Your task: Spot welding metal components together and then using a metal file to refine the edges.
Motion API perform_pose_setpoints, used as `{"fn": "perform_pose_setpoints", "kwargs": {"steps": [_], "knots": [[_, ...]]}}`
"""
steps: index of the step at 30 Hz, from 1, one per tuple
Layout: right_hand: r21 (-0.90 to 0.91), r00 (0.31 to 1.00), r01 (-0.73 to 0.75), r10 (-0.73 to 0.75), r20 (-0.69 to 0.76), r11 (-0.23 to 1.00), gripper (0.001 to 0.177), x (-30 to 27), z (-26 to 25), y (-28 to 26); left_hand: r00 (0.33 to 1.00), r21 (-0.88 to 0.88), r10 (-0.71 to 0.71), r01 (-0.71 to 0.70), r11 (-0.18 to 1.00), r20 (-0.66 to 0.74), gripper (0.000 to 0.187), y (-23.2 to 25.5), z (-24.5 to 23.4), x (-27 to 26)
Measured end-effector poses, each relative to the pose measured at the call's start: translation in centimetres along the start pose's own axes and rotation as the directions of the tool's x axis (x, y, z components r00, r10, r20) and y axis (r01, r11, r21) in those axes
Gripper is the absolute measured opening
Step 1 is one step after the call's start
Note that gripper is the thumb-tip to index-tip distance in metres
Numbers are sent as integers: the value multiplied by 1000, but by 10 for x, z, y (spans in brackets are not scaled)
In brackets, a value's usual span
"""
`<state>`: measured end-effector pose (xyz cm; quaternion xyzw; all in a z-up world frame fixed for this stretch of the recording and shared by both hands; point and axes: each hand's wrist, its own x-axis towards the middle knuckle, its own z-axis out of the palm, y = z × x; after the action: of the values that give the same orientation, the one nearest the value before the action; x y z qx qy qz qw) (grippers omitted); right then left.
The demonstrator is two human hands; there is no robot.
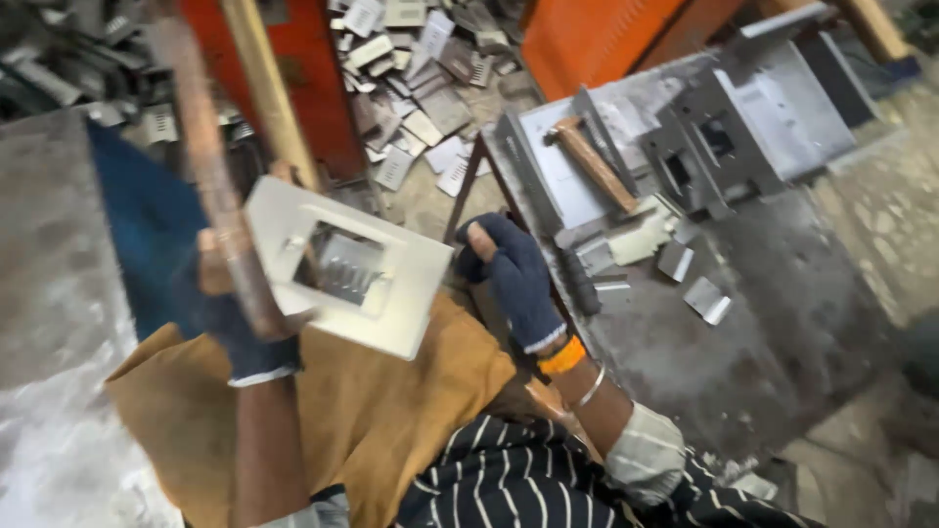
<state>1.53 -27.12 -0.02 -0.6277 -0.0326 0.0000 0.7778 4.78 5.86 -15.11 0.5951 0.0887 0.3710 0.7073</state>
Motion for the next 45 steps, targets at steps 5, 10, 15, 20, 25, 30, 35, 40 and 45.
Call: {"fn": "perform_pose_setpoints", "kwargs": {"steps": [5,10,15,20,25,30,35,40,45], "knots": [[-677,905,-124,-197,-377,726,22,14,-128,72,975,206,99,-140,968,199,55,-84,-35,7],[-890,731,-430,-519,-443,152,47,-3,-212,80,903,377,197,-347,859,381,88,-92,-74,19],[-909,817,-416,-432,-383,19,62,-10,-221,67,799,507,262,-558,657,541,124,-75,-112,31],[-923,902,-371,-277,-332,-102,39,-2,-228,62,780,576,219,-591,565,586,140,-86,-127,34],[-943,857,-328,-440,-269,-62,17,1,-266,90,834,644,89,-484,592,544,143,-143,-145,39],[-826,557,-389,-610,-564,408,22,13,-287,92,878,712,-11,-380,591,478,146,-196,-209,47],[202,794,85,56,-605,976,18,29,-234,52,784,623,267,-612,488,561,129,-146,-124,11],[-149,917,172,-214,-336,974,17,45,-142,62,960,427,-117,-3,904,253,26,104,13,2],[104,983,-119,132,-127,987,15,61,-90,110,933,369,-292,200,908,213,31,128,44,4]]}}
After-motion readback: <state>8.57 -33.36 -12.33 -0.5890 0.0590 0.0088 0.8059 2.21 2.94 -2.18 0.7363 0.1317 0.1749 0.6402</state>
